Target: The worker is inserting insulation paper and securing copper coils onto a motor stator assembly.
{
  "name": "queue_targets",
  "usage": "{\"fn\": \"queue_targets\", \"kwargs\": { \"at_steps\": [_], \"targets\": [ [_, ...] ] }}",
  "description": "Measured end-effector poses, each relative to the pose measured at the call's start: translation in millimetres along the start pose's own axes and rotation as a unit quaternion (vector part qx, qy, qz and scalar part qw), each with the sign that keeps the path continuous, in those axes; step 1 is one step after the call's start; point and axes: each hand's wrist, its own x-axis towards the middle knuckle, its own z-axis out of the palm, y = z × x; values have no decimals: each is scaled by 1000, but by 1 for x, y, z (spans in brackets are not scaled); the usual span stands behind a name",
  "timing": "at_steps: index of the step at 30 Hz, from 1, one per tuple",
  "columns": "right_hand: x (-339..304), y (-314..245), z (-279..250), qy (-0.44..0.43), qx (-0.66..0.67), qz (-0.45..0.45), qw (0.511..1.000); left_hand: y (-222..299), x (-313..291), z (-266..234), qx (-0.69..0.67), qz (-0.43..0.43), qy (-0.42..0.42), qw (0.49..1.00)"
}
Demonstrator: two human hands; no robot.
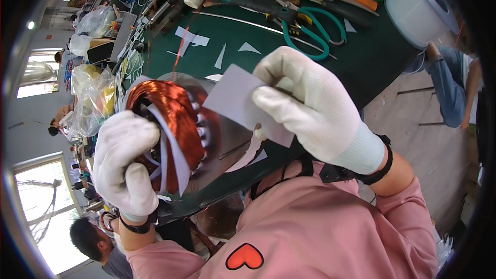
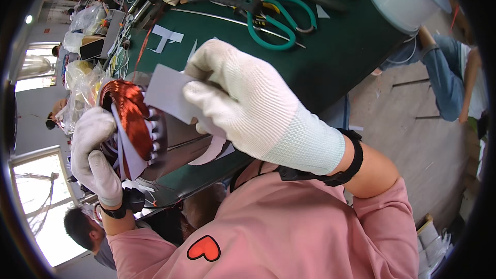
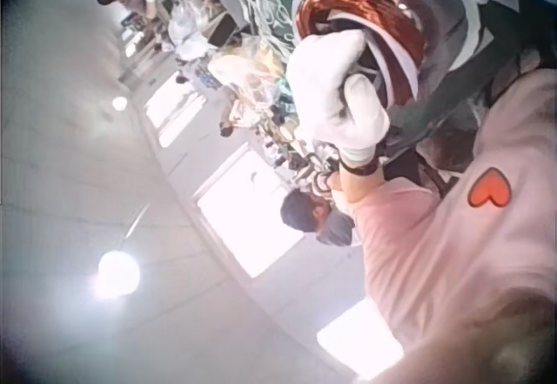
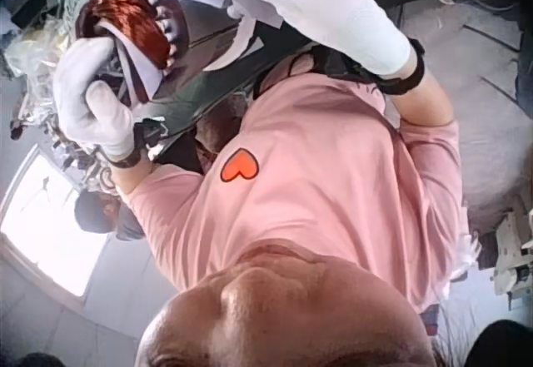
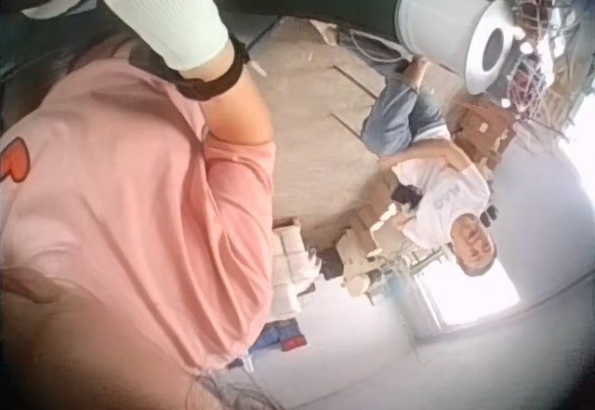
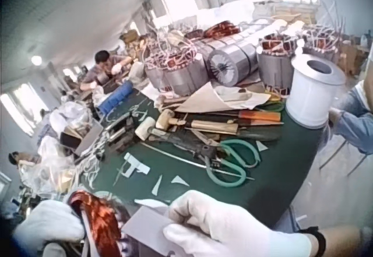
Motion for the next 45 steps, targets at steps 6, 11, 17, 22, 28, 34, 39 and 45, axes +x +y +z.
{"fn": "queue_targets", "kwargs": {
  "at_steps": [6, 11, 17, 22, 28, 34, 39, 45],
  "targets": [
    [0, 0, -2, -37, 104, 18, 994, 10, 6, 0, 65, -57, -17, 996],
    [9, -8, 32, 8, -7, -235, 972, 69, 47, -19, 254, -10, -131, 958],
    [30, -5, 50, 249, -273, -563, 739, 94, 75, 1, -154, -416, -58, 894],
    [39, 11, 68, 112, 28, -445, 888, 84, 57, 12, -163, -421, 24, 892],
    [2, 7, 23, 78, -60, -223, 970, 40, 51, 0, 25, -71, -30, 997],
    [4, 11, -8, 57, 185, -135, 972, 29, 34, -11, 73, 12, -152, 986],
    [3, 19, -21, -15, 108, -77, 991, 12, 36, 7, 109, -8, -163, 981],
    [8, 19, -8, 25, -258, -210, 943, 0, 2, -11, 14, -52, -46, 997]
  ]
}}
